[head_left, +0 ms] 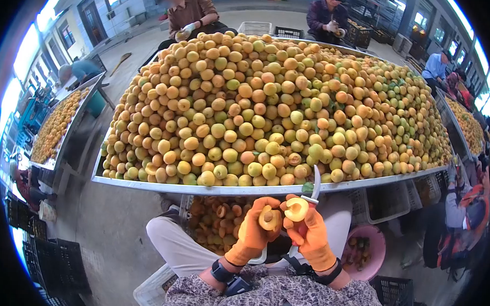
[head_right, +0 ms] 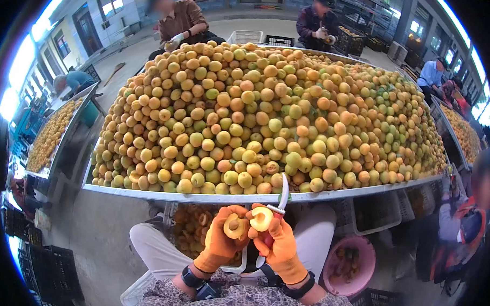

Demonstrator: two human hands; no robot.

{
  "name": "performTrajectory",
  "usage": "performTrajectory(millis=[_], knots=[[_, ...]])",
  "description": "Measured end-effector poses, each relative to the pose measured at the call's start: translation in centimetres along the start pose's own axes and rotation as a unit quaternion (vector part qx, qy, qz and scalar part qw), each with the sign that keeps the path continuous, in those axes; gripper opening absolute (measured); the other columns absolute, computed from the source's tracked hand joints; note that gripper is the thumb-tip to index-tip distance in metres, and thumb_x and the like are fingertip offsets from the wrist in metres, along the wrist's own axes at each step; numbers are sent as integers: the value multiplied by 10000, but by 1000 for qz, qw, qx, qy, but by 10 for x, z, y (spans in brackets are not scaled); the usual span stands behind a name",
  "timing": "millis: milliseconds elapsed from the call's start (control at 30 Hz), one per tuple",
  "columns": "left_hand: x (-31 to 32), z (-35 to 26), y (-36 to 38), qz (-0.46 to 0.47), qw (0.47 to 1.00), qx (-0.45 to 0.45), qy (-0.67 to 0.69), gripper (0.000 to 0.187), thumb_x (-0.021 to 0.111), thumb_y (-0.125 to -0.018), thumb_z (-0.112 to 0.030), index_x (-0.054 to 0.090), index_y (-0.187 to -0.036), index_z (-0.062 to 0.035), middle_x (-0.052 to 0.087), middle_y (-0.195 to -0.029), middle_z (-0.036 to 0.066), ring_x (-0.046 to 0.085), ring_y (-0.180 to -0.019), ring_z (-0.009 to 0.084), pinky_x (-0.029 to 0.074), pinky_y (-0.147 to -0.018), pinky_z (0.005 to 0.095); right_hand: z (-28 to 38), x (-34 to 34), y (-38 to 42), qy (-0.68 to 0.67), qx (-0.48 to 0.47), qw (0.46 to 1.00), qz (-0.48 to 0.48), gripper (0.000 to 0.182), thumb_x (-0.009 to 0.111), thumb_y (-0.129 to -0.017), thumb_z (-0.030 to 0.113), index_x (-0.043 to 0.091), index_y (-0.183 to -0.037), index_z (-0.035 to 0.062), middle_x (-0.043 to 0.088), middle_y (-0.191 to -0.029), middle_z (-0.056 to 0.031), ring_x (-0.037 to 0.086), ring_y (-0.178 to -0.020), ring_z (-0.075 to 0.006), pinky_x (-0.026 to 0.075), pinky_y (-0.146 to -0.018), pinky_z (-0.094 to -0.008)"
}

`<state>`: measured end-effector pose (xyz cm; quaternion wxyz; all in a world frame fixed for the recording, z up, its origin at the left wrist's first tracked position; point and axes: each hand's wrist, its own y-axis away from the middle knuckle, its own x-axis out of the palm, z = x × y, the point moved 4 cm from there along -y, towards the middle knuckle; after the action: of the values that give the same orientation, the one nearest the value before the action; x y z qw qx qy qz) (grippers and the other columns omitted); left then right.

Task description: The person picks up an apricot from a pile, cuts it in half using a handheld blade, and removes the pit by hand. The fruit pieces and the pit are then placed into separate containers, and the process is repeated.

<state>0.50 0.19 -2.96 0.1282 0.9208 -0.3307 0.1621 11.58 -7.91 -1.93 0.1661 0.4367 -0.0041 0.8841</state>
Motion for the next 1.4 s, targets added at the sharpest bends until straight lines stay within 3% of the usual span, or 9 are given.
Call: performTrajectory(millis=[67, 233, 367, 700, 800, 1033, 1133, 1167, 1400], knots=[[-13, 9, 4, 39, 948, -119, 292, 485, 398, -974, -564, 555, -992, -105, 518, -634, 77, 447, -503, 166, 343, -450, 273, 2, 3, 0, 75, -46, 996, 21, 647, 668, -894, 379, 440, -1329, -41, 603, -1187, -171, 557, -541, -120, 391, -408, -196], [-50, -15, 32, 32, 961, -52, 271, 472, 382, -999, -554, 536, -1017, -108, 525, -707, 55, 420, -521, 120, 322, -452, 247, 2, 17, -2, 138, -183, 973, -38, 602, 745, -850, 237, 481, -1305, -55, 655, -996, -132, 521, -494, -83, 381, -381, -187], [-72, -40, 55, -99, 970, -72, 211, 495, 420, -972, -588, 538, -1018, -110, 574, -789, 68, 474, -557, 104, 328, -470, 217, -43, 32, -22, 329, 3, 944, 1, 481, 720, -871, 113, 545, -1318, 83, 583, -673, 33, 443, -487, -20, 326, -417, -182], [-66, -25, 49, -92, 971, -74, 206, 610, 398, -942, -662, 569, -804, -93, 499, -642, 39, 450, -585, 107, 294, -486, 223, -27, 48, -2, 320, 5, 948, -2, 246, 681, -865, 15, 647, -1108, 29, 506, -669, 81, 416, -545, 10, 299, -476, -173], [-54, -13, 36, -48, 973, -66, 218, 605, 427, -938, -652, 542, -737, -92, 477, -624, 23, 420, -561, 104, 280, -487, 229, -25, 46, -2, 370, -60, 926, 40, 357, 778, -742, -7, 676, -1082, 35, 588, -926, -1, 498, -723, -53, 408, -618, -205], [-23, 10, 21, -178, 922, -213, 270, 556, 453, -938, -631, 547, -713, -131, 557, -654, -8, 530, -572, 110, 342, -473, 218, -19, 38, -11, 493, -189, 844, 96, 480, 835, -629, 32, 707, -1088, 85, 595, -927, -62, 572, -769, -172, 470, -684, -277], [-25, 16, 22, -122, 956, -200, 176, 559, 445, -884, -718, 604, -854, -183, 591, -719, -1, 607, -667, 165, 491, -583, 300, -22, 26, -15, 549, -186, 808, 107, 449, 778, -661, 31, 707, -1094, 129, 576, -896, -84, 585, -760, -217, 493, -678, -298], [-47, 40, 19, -39, 944, -254, 205, 635, 409, -858, -773, 616, -800, -176, 570, -691, -26, 548, -606, 109, 394, -493, 238, -20, 22, -15, 583, -196, 780, 118, 425, 750, -684, 30, 706, -1092, 140, 568, -886, -86, 589, -756, -227, 501, -672, -304], [-29, 27, 19, -252, 928, -240, 134, 619, 456, -870, -723, 585, -777, -125, 575, -630, 5, 484, -468, 94, 326, -394, 213, -36, 20, -17, 578, -161, 780, 179, 388, 712, -711, 43, 615, -1085, 75, 561, -931, -76, 598, -747, -260, 501, -645, -338]])
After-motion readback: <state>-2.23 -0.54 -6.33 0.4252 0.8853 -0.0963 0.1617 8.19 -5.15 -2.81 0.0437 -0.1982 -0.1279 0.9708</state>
